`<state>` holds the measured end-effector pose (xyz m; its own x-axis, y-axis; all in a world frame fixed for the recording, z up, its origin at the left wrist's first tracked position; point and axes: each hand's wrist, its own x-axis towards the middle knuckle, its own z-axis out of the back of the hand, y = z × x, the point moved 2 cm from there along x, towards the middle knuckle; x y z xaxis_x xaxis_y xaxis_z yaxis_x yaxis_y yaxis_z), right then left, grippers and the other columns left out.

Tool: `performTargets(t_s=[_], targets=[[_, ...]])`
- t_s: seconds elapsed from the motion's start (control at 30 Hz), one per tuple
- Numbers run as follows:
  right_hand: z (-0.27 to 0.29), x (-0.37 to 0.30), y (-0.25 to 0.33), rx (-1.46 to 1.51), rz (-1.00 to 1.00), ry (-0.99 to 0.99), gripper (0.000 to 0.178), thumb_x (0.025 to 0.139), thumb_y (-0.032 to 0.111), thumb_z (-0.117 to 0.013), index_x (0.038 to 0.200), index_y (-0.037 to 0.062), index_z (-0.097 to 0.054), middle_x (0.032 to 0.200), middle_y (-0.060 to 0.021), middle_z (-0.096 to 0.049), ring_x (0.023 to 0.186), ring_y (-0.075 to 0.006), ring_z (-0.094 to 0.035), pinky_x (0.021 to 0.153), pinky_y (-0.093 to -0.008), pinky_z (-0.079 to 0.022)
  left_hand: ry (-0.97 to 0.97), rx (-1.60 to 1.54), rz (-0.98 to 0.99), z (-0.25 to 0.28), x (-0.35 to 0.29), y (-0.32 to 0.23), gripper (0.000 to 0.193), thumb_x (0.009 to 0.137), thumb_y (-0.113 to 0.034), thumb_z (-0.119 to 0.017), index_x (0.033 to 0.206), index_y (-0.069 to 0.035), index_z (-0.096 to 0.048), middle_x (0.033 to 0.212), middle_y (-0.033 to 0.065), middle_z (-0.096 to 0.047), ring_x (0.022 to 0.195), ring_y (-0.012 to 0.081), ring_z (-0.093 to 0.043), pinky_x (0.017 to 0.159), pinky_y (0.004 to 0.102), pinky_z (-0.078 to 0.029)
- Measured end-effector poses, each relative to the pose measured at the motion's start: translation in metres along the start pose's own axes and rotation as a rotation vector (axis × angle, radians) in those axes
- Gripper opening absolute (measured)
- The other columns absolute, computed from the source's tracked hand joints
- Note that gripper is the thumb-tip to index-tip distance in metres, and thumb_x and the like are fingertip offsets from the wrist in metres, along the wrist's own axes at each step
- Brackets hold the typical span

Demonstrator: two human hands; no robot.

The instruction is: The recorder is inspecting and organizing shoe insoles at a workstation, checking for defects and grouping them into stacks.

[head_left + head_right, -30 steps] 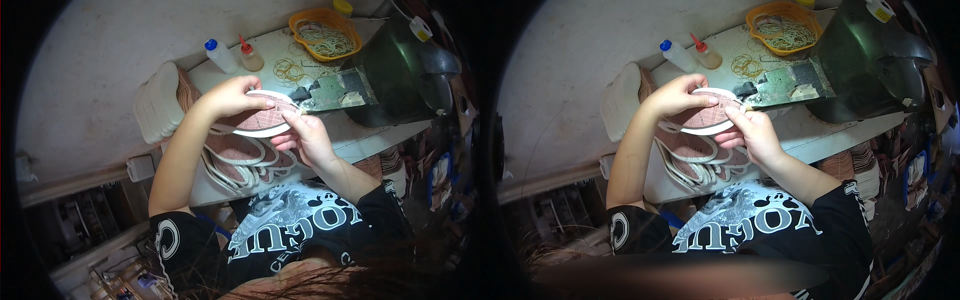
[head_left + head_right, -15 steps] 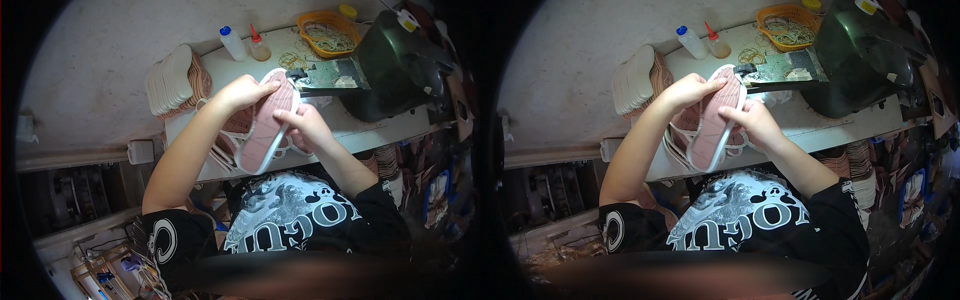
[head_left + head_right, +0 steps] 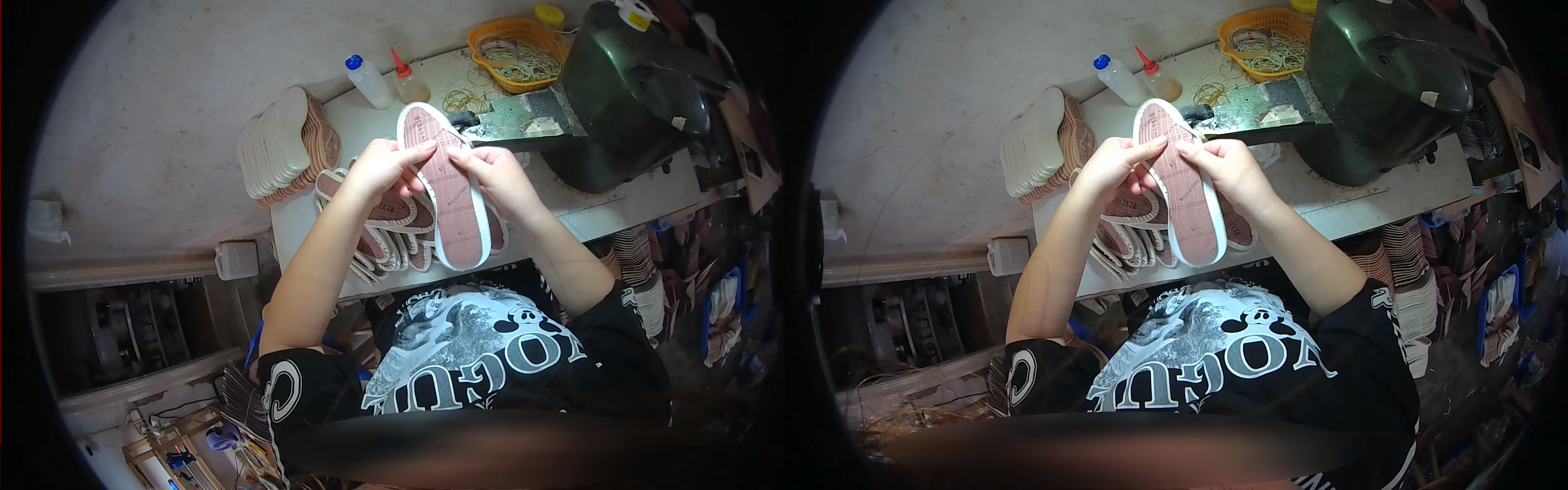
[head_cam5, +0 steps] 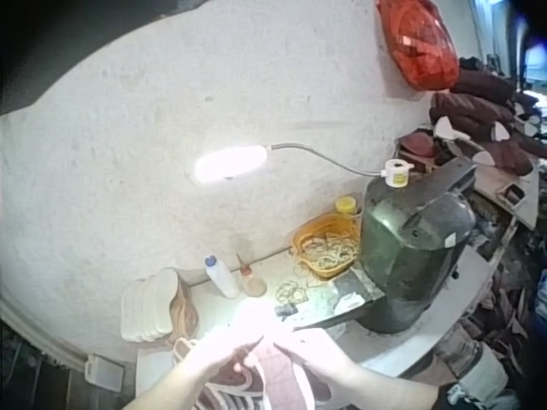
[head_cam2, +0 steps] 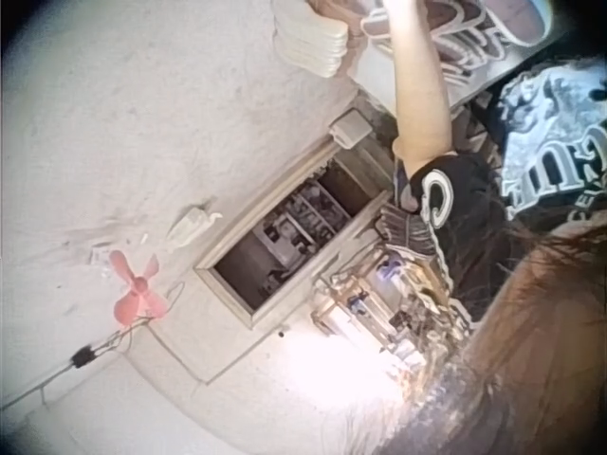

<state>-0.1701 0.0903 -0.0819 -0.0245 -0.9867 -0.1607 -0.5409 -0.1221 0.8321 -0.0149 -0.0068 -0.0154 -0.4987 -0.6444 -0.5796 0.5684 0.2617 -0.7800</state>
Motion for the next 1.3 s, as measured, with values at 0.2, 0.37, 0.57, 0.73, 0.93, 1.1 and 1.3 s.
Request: performTargets(t_s=[0.2,0.37,0.57,0.73,0.93,1.1,1.3], targets=[[-0.004,-0.071,-0.010,-0.187,-0.372,0.215,0.027,0.086,0.020,-0.069,0.101,-0.0026,-0.065,0.087,-0.0071,-0.068,0.065,-0.0114,-0.064,0.060,-0.0223,-0.052,-0.112,-0.027,-0.092,0.001,0.005,-0.001,0.045,0.084,-0.044,-0.070,0.080,0.000,-0.065,0.062,0.0083,-0.064,0.042,0.0080,-0.053,0.040,0.0180,-0.041],[-0.012,-0.077,-0.019,-0.085,-0.287,0.054,0.024,0.088,0.018,-0.066,0.101,-0.0015,-0.064,0.083,-0.0064,-0.068,0.061,-0.0097,-0.062,0.055,-0.0215,-0.050,-0.117,-0.098,-0.051,0.008,0.019,-0.003,0.044,0.085,-0.044,-0.070,0.077,0.000,-0.065,0.057,0.0062,-0.062,0.038,0.0066,-0.050,0.038,0.0175,-0.039],[-0.028,-0.061,-0.015,0.065,-0.153,-0.067,0.021,0.089,0.020,-0.065,0.094,0.0002,-0.065,0.079,-0.0062,-0.067,0.058,-0.0082,-0.061,0.053,-0.0207,-0.049,-0.108,-0.073,-0.021,0.025,0.038,-0.009,0.047,0.083,-0.048,-0.070,0.075,-0.002,-0.064,0.053,0.0027,-0.060,0.037,0.0048,-0.048,0.036,0.0164,-0.038],[-0.032,-0.041,-0.011,0.145,-0.159,-0.166,0.020,0.089,0.020,-0.065,0.093,0.0006,-0.066,0.078,-0.0065,-0.068,0.058,-0.0079,-0.061,0.052,-0.0207,-0.049,-0.111,0.090,-0.081,0.043,0.071,-0.012,0.054,0.082,-0.057,-0.067,0.080,-0.003,-0.065,0.067,0.0072,-0.065,0.054,0.0084,-0.058,0.052,0.0201,-0.048],[-0.035,-0.019,0.003,0.215,-0.109,-0.169,0.021,0.089,0.021,-0.064,0.093,-0.0002,-0.066,0.076,-0.0062,-0.068,0.058,-0.0081,-0.061,0.055,-0.0209,-0.051,-0.368,0.656,-0.396,0.062,0.101,-0.040,0.088,0.070,-0.058,-0.074,0.131,0.001,-0.050,0.143,0.0314,-0.029,0.135,0.0408,-0.027,0.110,0.0455,-0.029],[-0.039,-0.010,0.008,0.226,-0.131,-0.221,0.026,0.091,0.023,-0.064,0.091,-0.0027,-0.066,0.078,-0.0107,-0.069,0.062,-0.0123,-0.066,0.058,-0.0234,-0.054,0.347,0.827,-0.896,0.043,0.104,-0.070,0.058,0.068,-0.041,-0.080,0.116,-0.013,-0.063,0.125,0.0133,-0.054,0.127,0.0330,-0.039,0.107,0.0437,-0.028],[-0.037,-0.003,0.012,0.232,-0.188,-0.250,0.033,0.093,0.028,-0.062,0.095,-0.0044,-0.066,0.080,-0.0127,-0.069,0.067,-0.0154,-0.068,0.062,-0.0260,-0.057,0.609,1.003,-0.612,0.039,0.100,-0.092,0.044,0.067,-0.042,-0.081,0.091,-0.008,-0.068,0.096,0.0061,-0.061,0.103,0.0249,-0.050,0.089,0.0382,-0.037]])
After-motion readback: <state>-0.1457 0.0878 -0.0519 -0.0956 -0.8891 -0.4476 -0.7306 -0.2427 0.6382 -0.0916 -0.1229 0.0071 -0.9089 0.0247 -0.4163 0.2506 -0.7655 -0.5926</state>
